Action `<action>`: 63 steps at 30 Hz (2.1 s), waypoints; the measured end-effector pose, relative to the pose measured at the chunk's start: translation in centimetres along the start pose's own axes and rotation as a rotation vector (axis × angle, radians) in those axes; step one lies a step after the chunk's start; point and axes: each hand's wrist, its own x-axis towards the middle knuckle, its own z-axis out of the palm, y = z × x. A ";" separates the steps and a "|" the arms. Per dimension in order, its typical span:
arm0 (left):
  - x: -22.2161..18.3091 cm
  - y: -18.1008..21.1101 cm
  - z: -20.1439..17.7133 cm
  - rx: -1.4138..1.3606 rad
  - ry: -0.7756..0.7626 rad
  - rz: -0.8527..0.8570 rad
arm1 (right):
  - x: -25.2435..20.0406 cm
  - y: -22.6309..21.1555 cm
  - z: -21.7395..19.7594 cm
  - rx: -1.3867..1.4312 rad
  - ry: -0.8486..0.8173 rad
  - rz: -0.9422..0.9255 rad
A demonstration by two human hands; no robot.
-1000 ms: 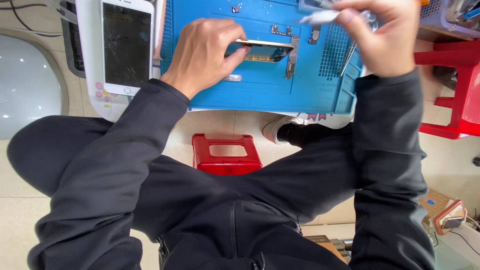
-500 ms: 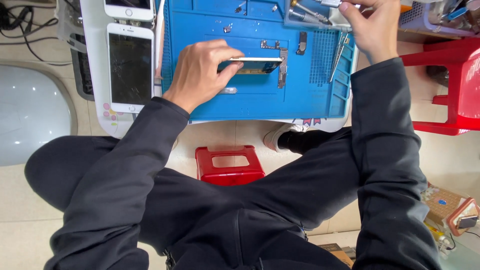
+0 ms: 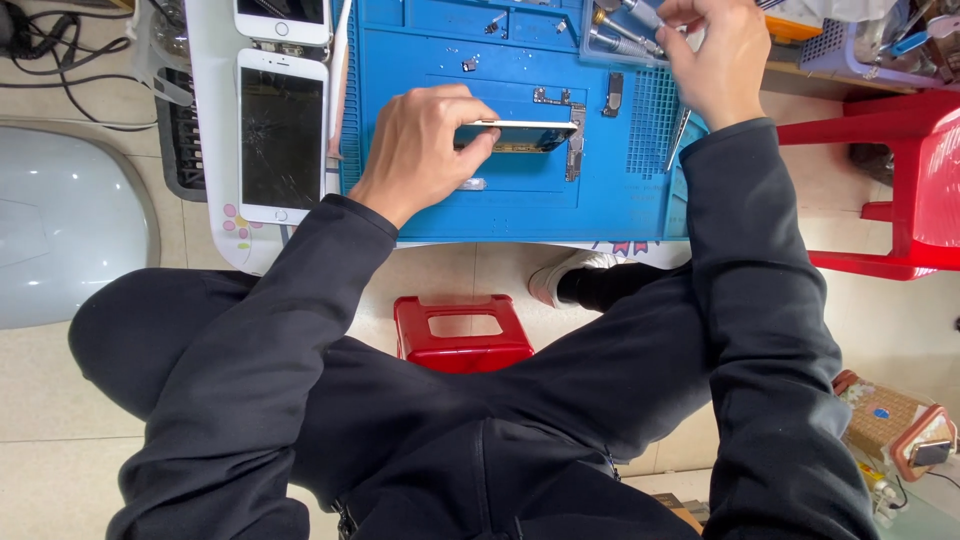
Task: The person is repairing a smartphone by using a screwdriver to remove screws from the device's back casing. They then use tweezers to carefully lift and disconnect internal ribbon cables and components from the motherboard.
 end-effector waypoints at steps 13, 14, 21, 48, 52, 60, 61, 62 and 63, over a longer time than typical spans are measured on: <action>0.2 0.1 1.5 0.123 0.149 -0.051 | -0.1 -4.6 -3.4 -0.039 0.124 -0.101; 0.3 0.0 1.4 0.122 0.149 -0.050 | 0.4 -6.7 -4.0 -0.041 0.124 -0.099; 0.5 -0.2 1.6 0.106 0.133 -0.048 | 0.8 -16.0 -3.7 0.343 -0.121 -0.265; 0.6 0.3 0.7 0.148 0.065 0.141 | -0.9 -16.1 -1.1 0.038 0.038 -0.367; 0.7 0.1 0.7 0.154 0.078 0.154 | -1.5 -15.6 -1.7 -0.032 -0.063 -0.395; 0.6 -0.1 0.9 0.178 0.083 0.164 | -1.8 -15.8 -2.0 0.103 -0.106 -0.332; 0.6 -0.1 0.9 0.176 0.086 0.166 | -1.8 -15.8 -2.0 0.091 -0.087 -0.329; 0.6 -0.2 1.0 0.175 0.083 0.163 | -1.8 -15.6 -2.2 0.094 -0.090 -0.328; 0.6 -0.2 1.0 0.180 0.086 0.175 | -1.7 -15.4 -2.3 0.106 -0.089 -0.334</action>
